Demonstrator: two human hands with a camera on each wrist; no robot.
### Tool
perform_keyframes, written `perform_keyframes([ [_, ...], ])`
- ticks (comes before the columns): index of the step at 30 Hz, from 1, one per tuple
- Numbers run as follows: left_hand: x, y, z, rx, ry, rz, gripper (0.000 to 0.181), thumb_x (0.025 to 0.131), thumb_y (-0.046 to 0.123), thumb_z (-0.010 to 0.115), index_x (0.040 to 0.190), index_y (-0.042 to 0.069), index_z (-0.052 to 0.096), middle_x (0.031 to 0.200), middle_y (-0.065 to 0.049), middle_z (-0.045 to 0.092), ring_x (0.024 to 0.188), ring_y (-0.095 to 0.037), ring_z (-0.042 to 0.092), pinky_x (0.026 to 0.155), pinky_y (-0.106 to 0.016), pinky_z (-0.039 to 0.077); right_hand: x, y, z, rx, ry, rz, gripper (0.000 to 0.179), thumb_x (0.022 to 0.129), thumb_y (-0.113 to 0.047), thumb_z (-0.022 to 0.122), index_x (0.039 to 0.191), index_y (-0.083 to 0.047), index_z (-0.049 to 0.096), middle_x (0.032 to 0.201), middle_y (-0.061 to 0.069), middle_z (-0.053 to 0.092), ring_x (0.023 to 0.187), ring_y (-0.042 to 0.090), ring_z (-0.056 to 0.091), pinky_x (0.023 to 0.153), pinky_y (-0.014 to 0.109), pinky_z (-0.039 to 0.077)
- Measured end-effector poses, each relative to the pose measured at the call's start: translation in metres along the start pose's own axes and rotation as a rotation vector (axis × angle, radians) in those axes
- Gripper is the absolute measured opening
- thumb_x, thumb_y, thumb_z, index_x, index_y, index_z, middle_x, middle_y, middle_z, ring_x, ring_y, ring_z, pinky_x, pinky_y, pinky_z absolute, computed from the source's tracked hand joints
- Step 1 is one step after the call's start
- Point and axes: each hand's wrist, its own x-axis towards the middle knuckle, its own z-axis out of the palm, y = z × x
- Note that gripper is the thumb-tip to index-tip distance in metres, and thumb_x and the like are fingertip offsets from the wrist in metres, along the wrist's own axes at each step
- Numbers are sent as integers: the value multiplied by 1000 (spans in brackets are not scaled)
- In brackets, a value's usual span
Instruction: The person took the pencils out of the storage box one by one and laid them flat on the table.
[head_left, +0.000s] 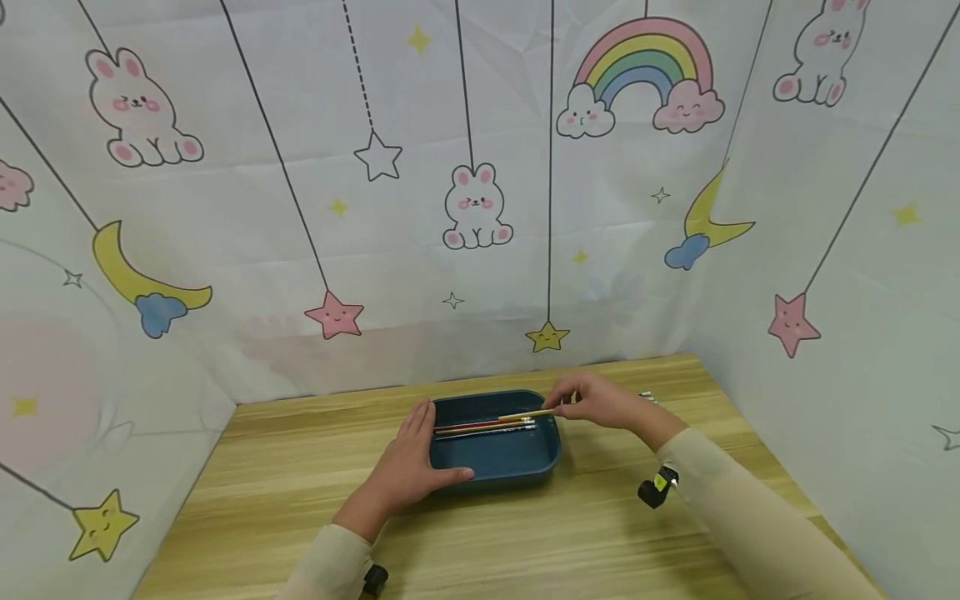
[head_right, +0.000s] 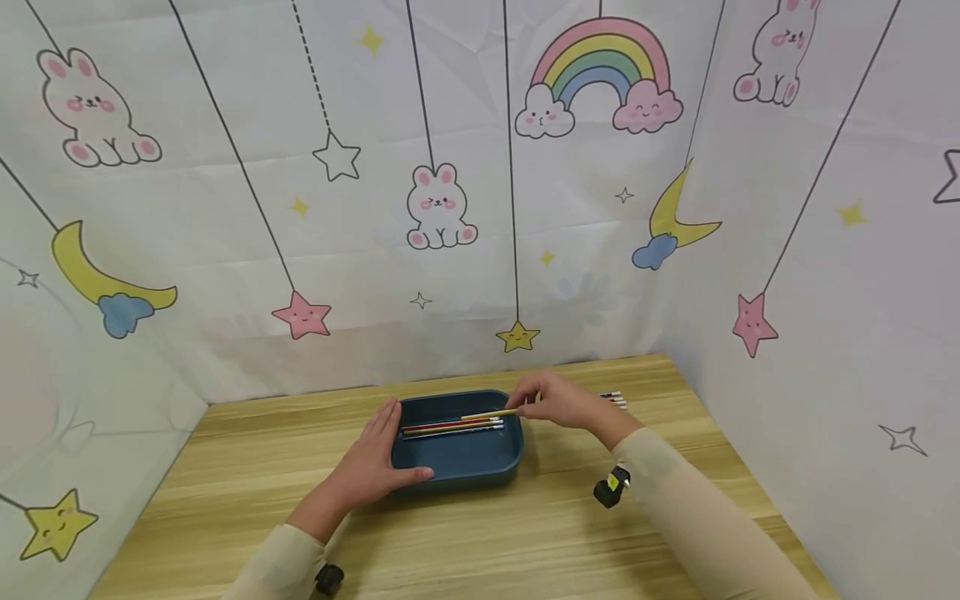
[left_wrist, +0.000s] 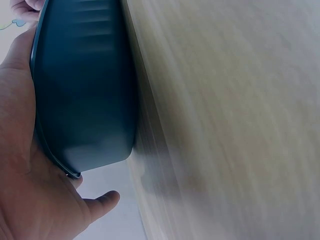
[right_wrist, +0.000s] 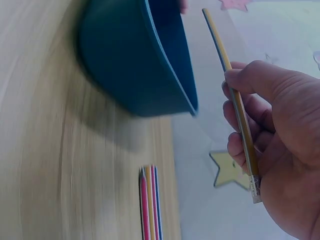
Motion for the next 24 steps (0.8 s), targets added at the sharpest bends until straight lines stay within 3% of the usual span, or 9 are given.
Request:
perform_keyframes([
  [5, 0, -1, 1, -2, 3, 1, 138, 85, 83, 78, 177, 4, 13, 185, -17, 9, 171, -37, 7, 127, -69, 29, -14, 13, -9, 62, 16, -6, 18, 108, -2, 71, 120, -3, 84, 113, 17, 72, 98, 35, 72, 85, 43, 66],
  [14, -1, -1, 2, -10, 0, 0, 139, 85, 83, 78, 178, 4, 12, 185, -17, 8, 171, -37, 7, 128, -68, 28, -36, 32, -23, 9, 84, 2, 16, 105, -2, 74, 117, -1, 85, 111, 10, 74, 94, 22, 66, 78, 32, 59],
  [24, -1, -2, 2, 4, 8, 8, 139, 84, 84, 77, 177, 4, 12, 185, -17, 8, 171, -36, 7, 129, -65, 29, -51, 46, -36, -22, 117, 55, 18, 105, -1, 73, 119, -1, 84, 118, 9, 77, 108, 24, 68, 85, 33, 59],
])
